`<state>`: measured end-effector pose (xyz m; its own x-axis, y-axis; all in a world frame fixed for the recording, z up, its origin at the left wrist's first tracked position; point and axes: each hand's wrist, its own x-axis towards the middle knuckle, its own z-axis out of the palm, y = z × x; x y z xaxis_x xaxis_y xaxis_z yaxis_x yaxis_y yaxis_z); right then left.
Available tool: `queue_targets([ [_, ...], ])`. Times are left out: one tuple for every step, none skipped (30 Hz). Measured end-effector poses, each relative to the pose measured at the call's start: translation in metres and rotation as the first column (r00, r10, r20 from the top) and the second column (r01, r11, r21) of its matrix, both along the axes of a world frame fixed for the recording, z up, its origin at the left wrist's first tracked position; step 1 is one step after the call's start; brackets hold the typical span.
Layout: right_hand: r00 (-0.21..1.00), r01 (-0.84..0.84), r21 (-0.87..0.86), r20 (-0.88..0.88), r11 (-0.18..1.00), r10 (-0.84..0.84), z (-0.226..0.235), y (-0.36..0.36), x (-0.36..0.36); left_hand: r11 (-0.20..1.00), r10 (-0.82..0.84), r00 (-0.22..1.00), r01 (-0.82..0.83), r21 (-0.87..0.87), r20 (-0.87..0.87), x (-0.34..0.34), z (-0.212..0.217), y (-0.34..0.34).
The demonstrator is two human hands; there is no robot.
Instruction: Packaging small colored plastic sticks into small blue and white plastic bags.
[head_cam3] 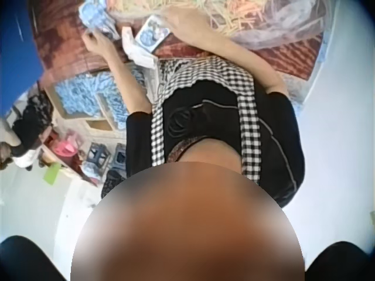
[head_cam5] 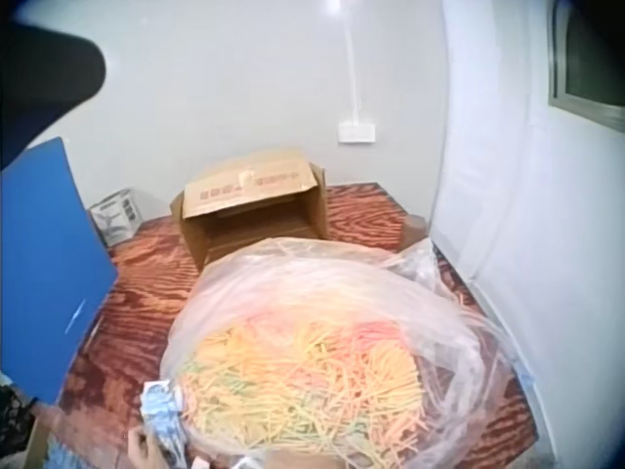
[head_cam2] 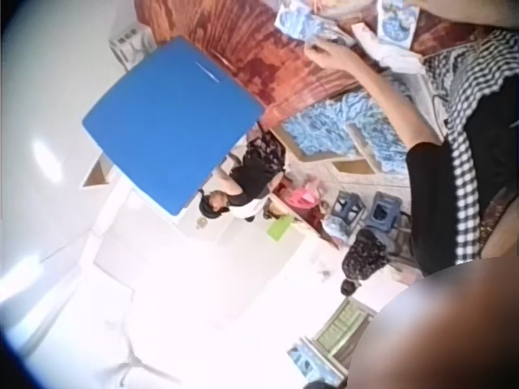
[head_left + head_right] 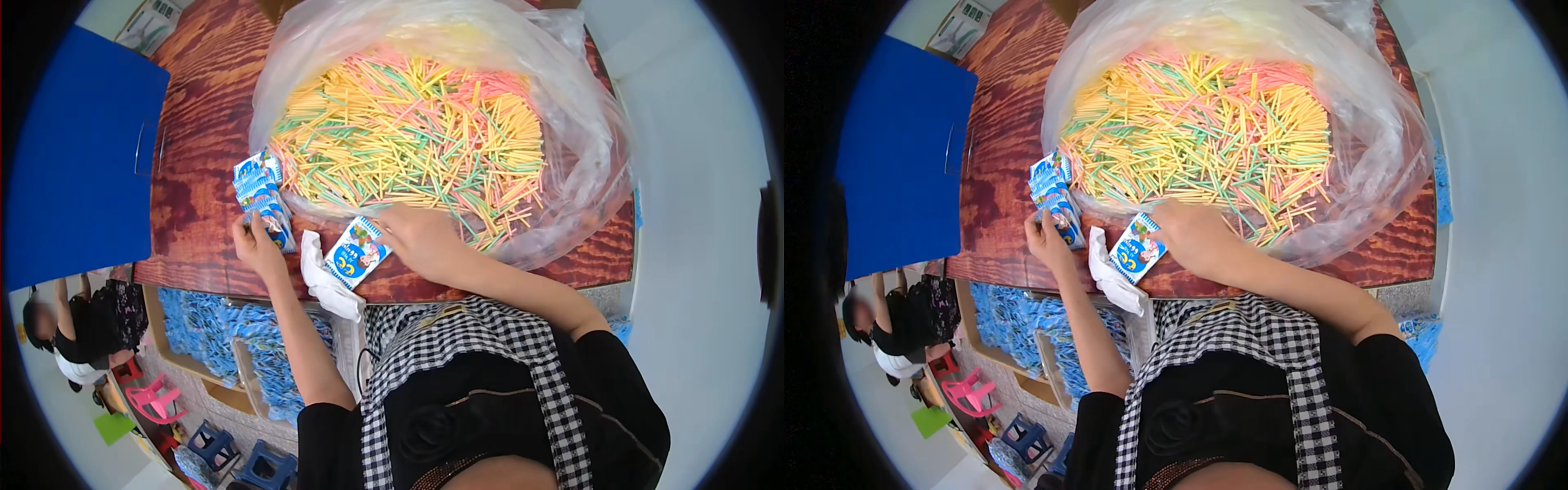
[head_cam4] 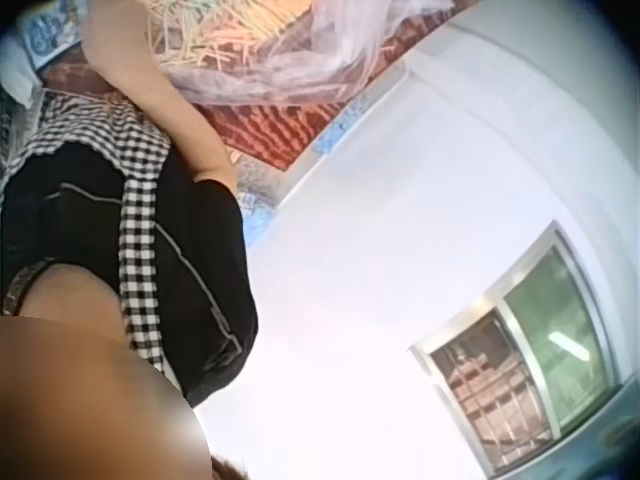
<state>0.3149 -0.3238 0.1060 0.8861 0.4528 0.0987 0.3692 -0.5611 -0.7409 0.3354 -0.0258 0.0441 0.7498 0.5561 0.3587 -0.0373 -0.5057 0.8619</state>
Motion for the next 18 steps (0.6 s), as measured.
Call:
queue_targets([
  [1.000, 0.009, -0.002, 0.001, 1.000, -0.009, -0.002, 0.009, -0.002, 0.964, 0.084, 0.996, -0.078, 0.255, -0.014, 0.004, -0.008, 0.004],
  [1.000, 0.016, -0.091, -0.021, 0.996, -0.018, -0.004, 0.017, -0.002, 0.910, 0.125, 0.992, -0.124, 0.395, 0.023, 0.009, -0.012, 0.003],
  [0.999, 0.019, -0.178, -0.044, 0.984, -0.027, -0.005, 0.025, -0.001, 0.916, 0.108, 0.994, -0.108, 0.386, 0.021, 0.008, -0.014, 0.005],
  [0.995, -0.020, -0.265, -0.096, 0.964, -0.006, -0.001, 0.029, 0.001, 0.866, 0.170, 0.985, -0.154, 0.476, 0.010, 0.007, -0.012, 0.003],
  [0.995, 0.001, -0.277, -0.096, 0.961, -0.029, -0.005, 0.030, 0.001, 0.804, 0.229, 0.973, -0.194, 0.562, 0.008, 0.006, -0.005, -0.006],
  [0.997, 0.010, -0.262, -0.071, 0.965, -0.030, -0.014, 0.030, 0.001, 0.908, 0.206, 0.979, -0.190, 0.373, -0.003, 0.005, 0.001, -0.015],
  [0.998, 0.019, -0.246, -0.047, 0.969, -0.032, -0.025, 0.029, 0.001, 0.869, 0.194, 0.979, -0.203, 0.452, 0.066, 0.005, 0.015, -0.029],
  [0.998, 0.048, -0.177, -0.030, 0.983, -0.054, -0.029, 0.029, 0.002, 0.808, 0.199, 0.974, -0.223, 0.545, 0.105, 0.001, 0.027, -0.035],
  [0.997, 0.058, -0.185, -0.030, 0.981, -0.065, -0.034, 0.026, 0.001, 0.736, 0.200, 0.969, -0.246, 0.630, 0.145, -0.005, 0.035, -0.041],
  [0.998, 0.059, -0.113, -0.010, 0.992, -0.060, -0.033, 0.024, 0.001, 0.739, 0.194, 0.970, -0.243, 0.628, 0.147, -0.017, 0.040, -0.045],
  [0.998, 0.058, -0.044, 0.007, 0.997, -0.058, -0.033, 0.022, 0.001, 0.826, 0.063, 0.998, -0.062, 0.560, 0.017, -0.030, 0.042, -0.051],
  [0.998, 0.065, -0.049, 0.006, 0.997, -0.065, -0.034, 0.019, 0.001, 0.878, -0.083, 0.992, 0.120, 0.464, -0.099, -0.038, 0.043, -0.061],
  [0.996, 0.049, -0.045, 0.073, 0.998, -0.045, -0.033, 0.020, 0.001, 0.877, -0.081, 0.992, 0.118, 0.465, -0.099, -0.044, 0.048, -0.078],
  [0.990, 0.036, -0.044, 0.139, 0.998, -0.030, -0.033, 0.018, 0.002, 0.821, -0.197, 0.964, 0.261, 0.507, -0.177, -0.049, 0.051, -0.100],
  [0.990, 0.039, -0.043, 0.138, 0.998, -0.033, -0.031, 0.015, 0.002, 0.744, -0.303, 0.917, 0.398, 0.537, -0.260, -0.051, 0.054, -0.114],
  [0.972, 0.016, -0.092, 0.236, 0.996, 0.006, -0.027, 0.015, 0.003, 0.744, -0.295, 0.919, 0.392, 0.541, -0.260, -0.052, 0.050, -0.117],
  [0.942, -0.001, -0.142, 0.331, 0.990, 0.048, -0.022, 0.014, 0.003, 0.755, -0.300, 0.915, 0.400, 0.519, -0.269, -0.053, 0.041, -0.118],
  [0.942, -0.007, -0.135, 0.332, 0.991, 0.052, -0.018, 0.015, 0.003, 0.766, -0.306, 0.911, 0.408, 0.498, -0.277, -0.053, 0.038, -0.117],
])
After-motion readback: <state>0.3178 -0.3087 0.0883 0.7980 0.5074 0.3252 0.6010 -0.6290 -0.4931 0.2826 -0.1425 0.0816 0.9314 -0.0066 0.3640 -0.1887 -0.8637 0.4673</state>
